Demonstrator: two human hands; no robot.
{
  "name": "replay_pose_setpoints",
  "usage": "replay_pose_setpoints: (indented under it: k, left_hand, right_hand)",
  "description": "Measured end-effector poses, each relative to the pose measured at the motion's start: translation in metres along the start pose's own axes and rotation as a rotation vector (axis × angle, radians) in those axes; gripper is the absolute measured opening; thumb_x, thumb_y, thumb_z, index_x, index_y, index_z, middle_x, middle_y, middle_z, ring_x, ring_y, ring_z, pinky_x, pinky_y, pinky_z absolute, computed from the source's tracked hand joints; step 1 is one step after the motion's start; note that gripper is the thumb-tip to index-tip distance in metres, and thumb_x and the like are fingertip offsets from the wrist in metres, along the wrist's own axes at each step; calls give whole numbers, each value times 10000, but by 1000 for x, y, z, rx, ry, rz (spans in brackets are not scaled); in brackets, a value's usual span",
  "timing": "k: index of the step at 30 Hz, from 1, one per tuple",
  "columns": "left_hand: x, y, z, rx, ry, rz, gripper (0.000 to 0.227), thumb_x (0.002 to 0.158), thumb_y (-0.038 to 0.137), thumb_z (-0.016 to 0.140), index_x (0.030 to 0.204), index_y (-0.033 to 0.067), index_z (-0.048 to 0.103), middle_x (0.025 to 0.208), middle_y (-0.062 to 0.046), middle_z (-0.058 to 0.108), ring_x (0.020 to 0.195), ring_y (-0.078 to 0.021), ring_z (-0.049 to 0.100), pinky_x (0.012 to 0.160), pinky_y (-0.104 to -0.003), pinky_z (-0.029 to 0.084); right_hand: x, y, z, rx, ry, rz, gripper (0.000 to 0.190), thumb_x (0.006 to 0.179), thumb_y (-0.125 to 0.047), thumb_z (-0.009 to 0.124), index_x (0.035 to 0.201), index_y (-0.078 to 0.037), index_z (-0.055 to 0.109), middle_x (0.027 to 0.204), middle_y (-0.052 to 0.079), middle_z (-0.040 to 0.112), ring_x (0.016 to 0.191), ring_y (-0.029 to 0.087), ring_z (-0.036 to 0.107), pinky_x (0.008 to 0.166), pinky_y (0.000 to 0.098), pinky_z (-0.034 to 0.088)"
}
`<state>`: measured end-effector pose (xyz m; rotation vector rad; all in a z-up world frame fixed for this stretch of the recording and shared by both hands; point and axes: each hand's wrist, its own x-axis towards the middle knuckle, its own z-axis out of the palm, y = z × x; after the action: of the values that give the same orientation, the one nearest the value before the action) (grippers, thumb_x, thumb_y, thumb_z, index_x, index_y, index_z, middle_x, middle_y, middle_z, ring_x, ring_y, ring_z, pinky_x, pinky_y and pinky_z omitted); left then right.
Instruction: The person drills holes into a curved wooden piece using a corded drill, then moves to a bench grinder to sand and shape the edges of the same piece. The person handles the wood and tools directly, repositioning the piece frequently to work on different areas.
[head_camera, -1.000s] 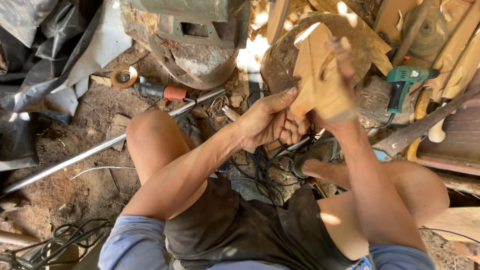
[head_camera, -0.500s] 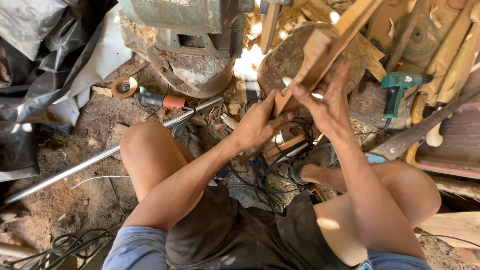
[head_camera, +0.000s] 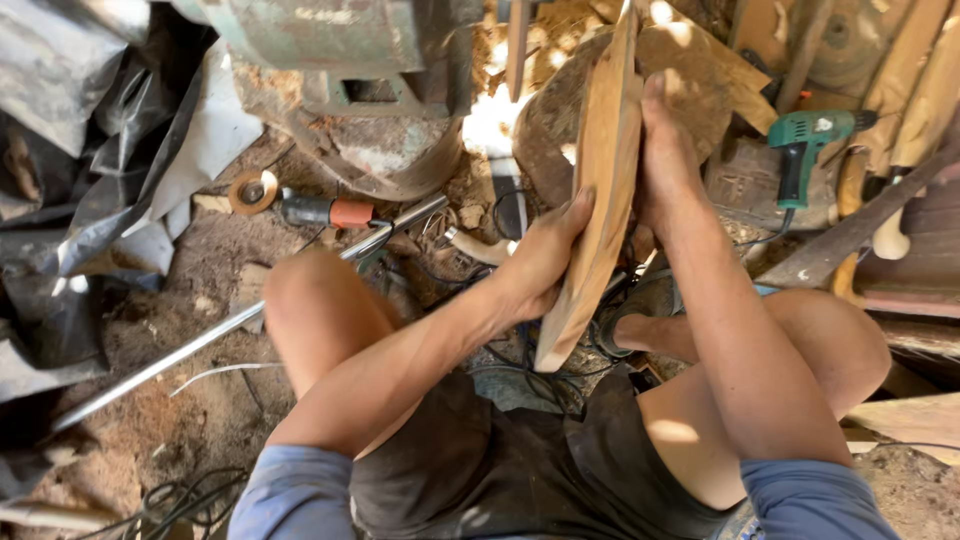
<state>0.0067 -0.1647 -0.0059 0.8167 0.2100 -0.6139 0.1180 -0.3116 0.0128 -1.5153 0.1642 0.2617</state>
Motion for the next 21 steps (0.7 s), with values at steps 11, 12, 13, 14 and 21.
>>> replay_pose_setpoints:
  k: [11, 12, 13, 14, 21]
  left_hand:
    - [26, 20, 0, -437, 41, -27, 467, 1100, 414, 388, 1231, 0, 562, 930, -136, 700, 716, -248, 716, 632, -382, 624]
    - [26, 22, 0, -435, 40, -32, 482, 1107, 420, 389, 1240, -8, 567, 931, -133, 701, 725, -238, 716, 639, -381, 626]
    - [27, 25, -1, -433, 41, -25, 496, 1113, 425, 390, 1249, -16, 571, 931, -130, 702, 734, -228, 717, 647, -379, 627]
    - [28, 28, -1, -403, 39, -21, 498, 1102, 426, 387, 1243, -16, 568, 931, -136, 702, 734, -234, 718, 647, -382, 627]
    - [-3, 36, 1, -248, -7, 49, 449, 1143, 413, 399, 1308, 35, 576, 981, -122, 696, 746, -173, 698, 608, -316, 584]
  right_hand:
    - [-11, -7, 45, 233, -210, 218, 860, 893, -693, 590, 1459, -46, 554, 1247, 111, 620, 967, 229, 687, 848, 350, 652]
    - [-11, -9, 46, 251, -205, 212, 853, 885, -679, 591, 1458, -49, 544, 1229, 108, 612, 951, 231, 689, 829, 347, 653]
    - [-8, -11, 48, 267, -212, 203, 846, 876, -664, 591, 1457, -52, 534, 1212, 105, 603, 935, 232, 691, 810, 345, 653]
    - [-5, -12, 50, 282, -219, 194, 840, 867, -650, 592, 1456, -54, 524, 1194, 102, 595, 919, 233, 694, 791, 342, 653]
    - [24, 8, 41, 161, -183, 137, 983, 837, -722, 582, 1516, -24, 451, 1201, 148, 554, 1024, 253, 674, 837, 340, 670]
